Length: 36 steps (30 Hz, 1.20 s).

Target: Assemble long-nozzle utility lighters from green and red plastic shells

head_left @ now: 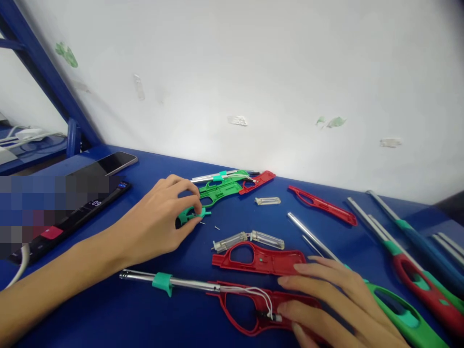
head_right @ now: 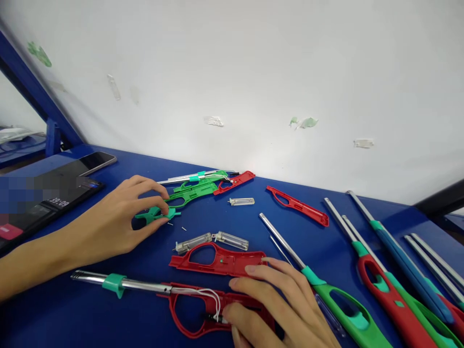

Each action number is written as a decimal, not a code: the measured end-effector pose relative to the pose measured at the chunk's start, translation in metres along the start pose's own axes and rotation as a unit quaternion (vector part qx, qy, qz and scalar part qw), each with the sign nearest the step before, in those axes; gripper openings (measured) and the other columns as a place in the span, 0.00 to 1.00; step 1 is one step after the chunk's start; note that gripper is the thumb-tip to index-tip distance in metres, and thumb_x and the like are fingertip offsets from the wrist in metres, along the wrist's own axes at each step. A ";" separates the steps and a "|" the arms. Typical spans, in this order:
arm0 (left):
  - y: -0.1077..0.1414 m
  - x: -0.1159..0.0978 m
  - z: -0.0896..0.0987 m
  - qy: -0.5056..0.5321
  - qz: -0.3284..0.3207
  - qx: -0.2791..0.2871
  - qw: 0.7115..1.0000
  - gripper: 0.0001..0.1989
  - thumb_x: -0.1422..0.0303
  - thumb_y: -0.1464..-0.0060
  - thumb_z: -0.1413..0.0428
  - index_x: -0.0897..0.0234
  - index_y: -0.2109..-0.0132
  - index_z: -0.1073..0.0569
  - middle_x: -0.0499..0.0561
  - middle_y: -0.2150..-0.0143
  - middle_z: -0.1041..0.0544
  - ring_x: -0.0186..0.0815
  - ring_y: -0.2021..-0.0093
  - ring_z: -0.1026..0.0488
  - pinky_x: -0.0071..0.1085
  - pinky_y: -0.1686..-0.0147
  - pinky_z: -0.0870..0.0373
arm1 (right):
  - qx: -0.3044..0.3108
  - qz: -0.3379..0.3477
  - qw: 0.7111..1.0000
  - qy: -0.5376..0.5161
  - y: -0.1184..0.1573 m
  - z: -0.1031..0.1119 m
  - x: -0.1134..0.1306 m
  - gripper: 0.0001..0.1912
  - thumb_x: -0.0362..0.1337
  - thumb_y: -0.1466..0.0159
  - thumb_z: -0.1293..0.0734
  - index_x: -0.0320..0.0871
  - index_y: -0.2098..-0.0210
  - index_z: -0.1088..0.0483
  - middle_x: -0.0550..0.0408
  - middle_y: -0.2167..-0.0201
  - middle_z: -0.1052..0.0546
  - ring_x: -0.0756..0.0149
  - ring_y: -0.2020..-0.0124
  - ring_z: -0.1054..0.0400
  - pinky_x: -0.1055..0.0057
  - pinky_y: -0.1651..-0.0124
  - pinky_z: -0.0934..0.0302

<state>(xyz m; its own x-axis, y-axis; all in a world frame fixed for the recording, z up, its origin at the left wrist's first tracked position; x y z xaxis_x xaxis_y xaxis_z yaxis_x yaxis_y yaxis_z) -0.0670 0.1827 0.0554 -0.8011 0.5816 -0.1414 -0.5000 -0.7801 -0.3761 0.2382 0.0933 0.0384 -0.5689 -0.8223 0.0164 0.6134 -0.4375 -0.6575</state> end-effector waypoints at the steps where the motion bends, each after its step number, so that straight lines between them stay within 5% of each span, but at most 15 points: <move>1: 0.000 0.001 0.000 -0.007 -0.001 -0.001 1.000 0.11 0.61 0.33 0.45 0.58 0.60 0.21 0.55 0.49 0.23 0.49 0.47 0.30 0.51 0.48 0.31 | 0.003 -0.003 1.000 -0.001 -0.003 0.001 0.001 0.11 0.30 0.32 0.31 0.54 0.55 0.21 0.65 0.55 0.14 0.64 0.49 0.22 0.66 0.35 0.38; 7: 0.000 0.006 -0.001 -0.023 0.008 -0.012 1.000 0.15 0.60 0.33 0.45 0.57 0.67 0.20 0.53 0.52 0.20 0.48 0.50 0.28 0.48 0.48 0.34 | 0.034 -0.021 0.999 0.009 -0.013 0.003 0.002 0.05 0.37 0.27 0.32 0.52 0.59 0.23 0.61 0.59 0.14 0.63 0.54 0.20 0.65 0.42 0.35; 12: -0.002 -0.014 0.013 0.053 0.044 -0.064 0.996 0.12 0.58 0.32 0.45 0.57 0.59 0.21 0.48 0.56 0.18 0.41 0.55 0.24 0.38 0.54 0.28 | 0.068 -0.031 0.997 0.003 -0.018 0.002 0.004 0.09 0.44 0.24 0.33 0.51 0.56 0.21 0.60 0.59 0.14 0.64 0.58 0.19 0.64 0.50 0.31; 15: 0.002 -0.029 0.015 0.147 0.099 -0.043 0.983 0.11 0.57 0.34 0.44 0.56 0.58 0.20 0.44 0.55 0.15 0.38 0.57 0.19 0.32 0.59 0.24 | 0.064 -0.064 0.996 -0.015 -0.020 0.002 0.005 0.10 0.46 0.24 0.33 0.52 0.58 0.20 0.62 0.61 0.14 0.68 0.61 0.19 0.69 0.55 0.30; 20: 0.012 -0.049 0.010 0.262 0.095 0.003 0.960 0.09 0.63 0.36 0.40 0.56 0.64 0.19 0.44 0.57 0.13 0.36 0.62 0.16 0.23 0.74 0.24 | 0.049 -0.092 0.994 -0.030 -0.020 0.002 0.006 0.13 0.46 0.24 0.33 0.54 0.63 0.19 0.67 0.65 0.15 0.74 0.66 0.20 0.76 0.59 0.30; 23: 0.013 -0.055 0.008 0.312 0.082 0.006 0.946 0.07 0.64 0.37 0.39 0.57 0.65 0.19 0.46 0.57 0.13 0.36 0.62 0.15 0.25 0.68 0.18 | 0.050 -0.098 0.993 -0.036 -0.018 0.001 0.005 0.13 0.45 0.24 0.32 0.53 0.63 0.19 0.67 0.66 0.16 0.75 0.67 0.21 0.77 0.59 0.30; 28: 0.012 -0.062 0.003 0.307 0.035 -0.025 0.951 0.10 0.63 0.37 0.36 0.47 0.50 0.17 0.41 0.57 0.12 0.32 0.66 0.16 0.23 0.62 0.16 | 0.049 -0.088 0.994 -0.049 -0.018 0.000 0.005 0.09 0.44 0.27 0.29 0.52 0.62 0.19 0.65 0.67 0.16 0.73 0.68 0.21 0.76 0.62 0.29; 33: 0.016 -0.065 -0.004 0.265 0.022 -0.039 0.963 0.11 0.61 0.32 0.40 0.44 0.47 0.16 0.40 0.49 0.13 0.39 0.52 0.13 0.31 0.48 0.15 | 0.052 -0.110 0.991 -0.053 -0.021 -0.003 0.008 0.11 0.46 0.29 0.28 0.49 0.66 0.21 0.62 0.68 0.17 0.71 0.71 0.21 0.76 0.66 0.28; 36: 0.018 -0.065 -0.006 0.282 0.028 -0.014 0.959 0.13 0.63 0.29 0.43 0.44 0.44 0.17 0.39 0.48 0.13 0.38 0.52 0.13 0.29 0.49 0.16 | 0.046 -0.112 0.991 -0.059 -0.022 -0.003 0.010 0.10 0.44 0.28 0.28 0.49 0.66 0.22 0.61 0.69 0.17 0.71 0.72 0.21 0.76 0.67 0.27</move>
<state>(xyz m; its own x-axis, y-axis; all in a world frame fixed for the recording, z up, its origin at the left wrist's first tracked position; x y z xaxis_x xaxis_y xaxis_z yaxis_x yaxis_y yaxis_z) -0.0213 0.1323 0.0526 -0.5170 0.5776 -0.6317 -0.4464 -0.8117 -0.3767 0.2175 0.0960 0.0508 -0.6321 -0.7350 0.2454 0.5290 -0.6407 -0.5565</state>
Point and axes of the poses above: each hand's wrist, its own y-axis away from the middle knuckle, its own z-axis out of the back of the hand, x = y × z, the point moved 4 cm from there along -y, towards the middle knuckle
